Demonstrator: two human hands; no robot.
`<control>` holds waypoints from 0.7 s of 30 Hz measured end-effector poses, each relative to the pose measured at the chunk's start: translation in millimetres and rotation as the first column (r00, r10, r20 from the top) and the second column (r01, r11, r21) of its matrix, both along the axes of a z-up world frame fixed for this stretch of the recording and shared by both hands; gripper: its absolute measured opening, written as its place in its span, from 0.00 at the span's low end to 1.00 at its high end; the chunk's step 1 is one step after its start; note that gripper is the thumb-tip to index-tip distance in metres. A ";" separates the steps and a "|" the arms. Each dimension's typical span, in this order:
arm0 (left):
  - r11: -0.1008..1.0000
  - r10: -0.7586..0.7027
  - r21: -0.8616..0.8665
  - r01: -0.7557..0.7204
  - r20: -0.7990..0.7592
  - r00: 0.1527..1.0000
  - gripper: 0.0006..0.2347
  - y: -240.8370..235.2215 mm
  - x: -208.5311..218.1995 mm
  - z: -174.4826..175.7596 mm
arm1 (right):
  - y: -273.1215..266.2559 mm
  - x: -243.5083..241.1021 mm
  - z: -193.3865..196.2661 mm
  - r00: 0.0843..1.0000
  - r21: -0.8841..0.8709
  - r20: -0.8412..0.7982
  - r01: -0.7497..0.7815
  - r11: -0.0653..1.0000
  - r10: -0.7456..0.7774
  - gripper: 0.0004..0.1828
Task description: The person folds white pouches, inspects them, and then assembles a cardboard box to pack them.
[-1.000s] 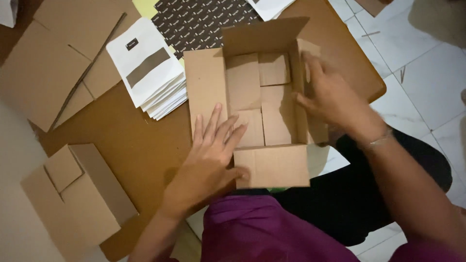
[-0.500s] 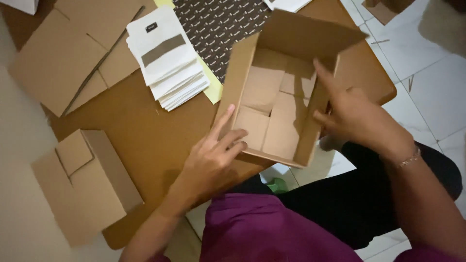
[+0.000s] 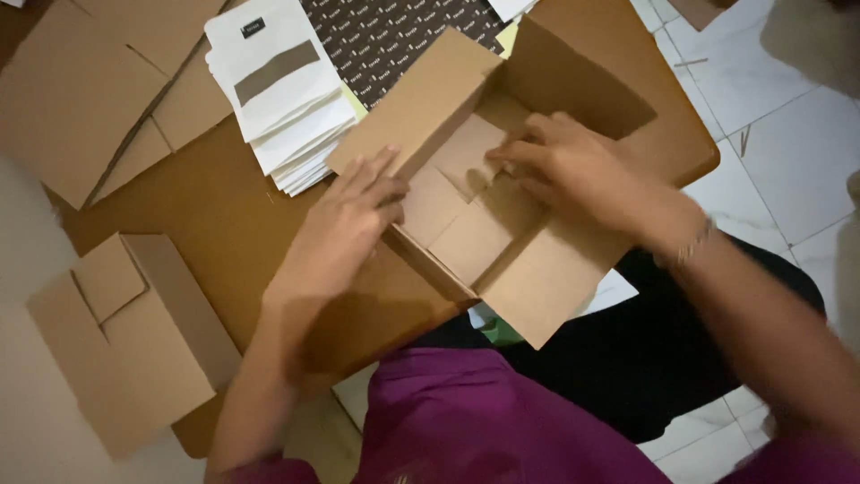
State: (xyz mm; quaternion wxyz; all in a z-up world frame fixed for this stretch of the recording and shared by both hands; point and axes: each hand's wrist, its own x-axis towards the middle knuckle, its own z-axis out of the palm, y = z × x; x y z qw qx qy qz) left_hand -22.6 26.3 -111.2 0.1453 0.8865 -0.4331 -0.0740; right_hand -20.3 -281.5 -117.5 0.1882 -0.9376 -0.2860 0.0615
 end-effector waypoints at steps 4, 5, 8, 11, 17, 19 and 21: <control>0.997 0.003 0.075 -0.005 0.035 0.999 0.13 1.9 7.8 -10.9 | -2.1 15.2 -31.7 0.979 -0.088 -0.133 -0.165 0.982 0.152 0.20; 0.994 0.006 0.108 -0.010 0.039 0.999 0.15 0.7 7.6 -14.1 | -4.7 14.7 -45.1 0.981 -0.216 -0.034 -0.194 0.957 0.191 0.23; 0.952 0.258 0.212 -0.221 -0.164 0.952 0.17 -33.8 0.0 15.9 | 3.5 21.1 -38.0 0.986 -0.417 -0.046 -0.163 0.894 0.158 0.23; 0.995 0.092 0.009 -0.098 0.244 0.965 0.10 -64.5 -15.4 -29.1 | 2.9 31.5 -31.3 0.983 -0.343 -0.143 -0.159 0.926 0.115 0.22; 0.900 0.139 0.430 -0.071 -0.130 0.982 0.36 -80.1 -6.5 -29.3 | -4.3 28.9 -44.4 0.979 -0.326 -0.166 -0.169 0.930 0.120 0.29; 0.904 0.118 0.424 -0.050 -0.136 0.984 0.36 -78.1 -1.2 -32.4 | 0.4 27.8 -33.6 0.984 -0.350 -0.123 -0.167 0.922 0.132 0.25; 0.908 0.103 0.417 -0.035 -0.142 0.984 0.36 -78.3 1.1 -28.3 | 3.3 27.7 -25.2 0.985 -0.374 -0.081 -0.171 0.912 0.151 0.22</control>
